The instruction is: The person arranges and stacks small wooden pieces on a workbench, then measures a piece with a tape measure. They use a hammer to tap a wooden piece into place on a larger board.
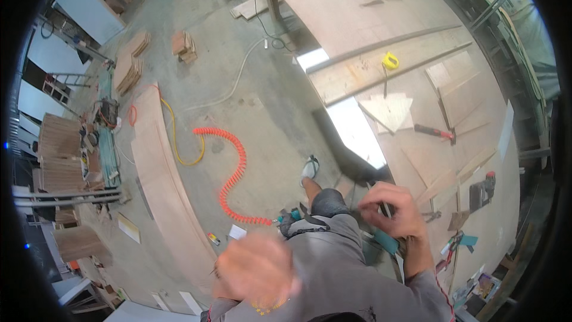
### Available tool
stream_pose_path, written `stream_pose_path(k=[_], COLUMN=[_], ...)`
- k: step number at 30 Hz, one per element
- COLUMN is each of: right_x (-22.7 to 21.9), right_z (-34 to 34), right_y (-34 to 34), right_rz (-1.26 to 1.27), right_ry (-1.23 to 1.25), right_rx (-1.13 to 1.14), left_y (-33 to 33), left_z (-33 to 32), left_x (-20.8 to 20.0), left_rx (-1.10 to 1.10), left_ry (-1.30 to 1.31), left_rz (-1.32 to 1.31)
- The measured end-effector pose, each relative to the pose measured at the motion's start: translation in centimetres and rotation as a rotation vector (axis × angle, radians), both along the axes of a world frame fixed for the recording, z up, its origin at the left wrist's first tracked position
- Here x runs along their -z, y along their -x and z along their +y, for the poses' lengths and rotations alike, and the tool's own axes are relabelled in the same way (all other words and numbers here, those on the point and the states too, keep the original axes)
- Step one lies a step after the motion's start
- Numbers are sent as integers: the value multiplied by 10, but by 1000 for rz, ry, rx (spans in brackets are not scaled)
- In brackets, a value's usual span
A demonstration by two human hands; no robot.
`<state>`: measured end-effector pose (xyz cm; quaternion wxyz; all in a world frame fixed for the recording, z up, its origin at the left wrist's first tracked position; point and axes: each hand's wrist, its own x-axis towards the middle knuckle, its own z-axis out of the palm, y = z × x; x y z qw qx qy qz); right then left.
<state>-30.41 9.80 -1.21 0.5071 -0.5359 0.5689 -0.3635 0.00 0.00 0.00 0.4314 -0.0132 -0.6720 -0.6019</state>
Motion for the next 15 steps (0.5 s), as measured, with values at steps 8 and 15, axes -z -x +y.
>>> stream_pose_path(k=[8,15], right_x=[-100,-124], right_z=[-211,-311], right_y=[-28,-27], right_rz=[-856,-714], right_ry=[855,900], right_rx=[-977,-808], left_y=[62,55], left_z=[-166,-286], left_x=[-122,-115], left_rx=[549,523], left_ry=[350,132], left_rz=[122,257])
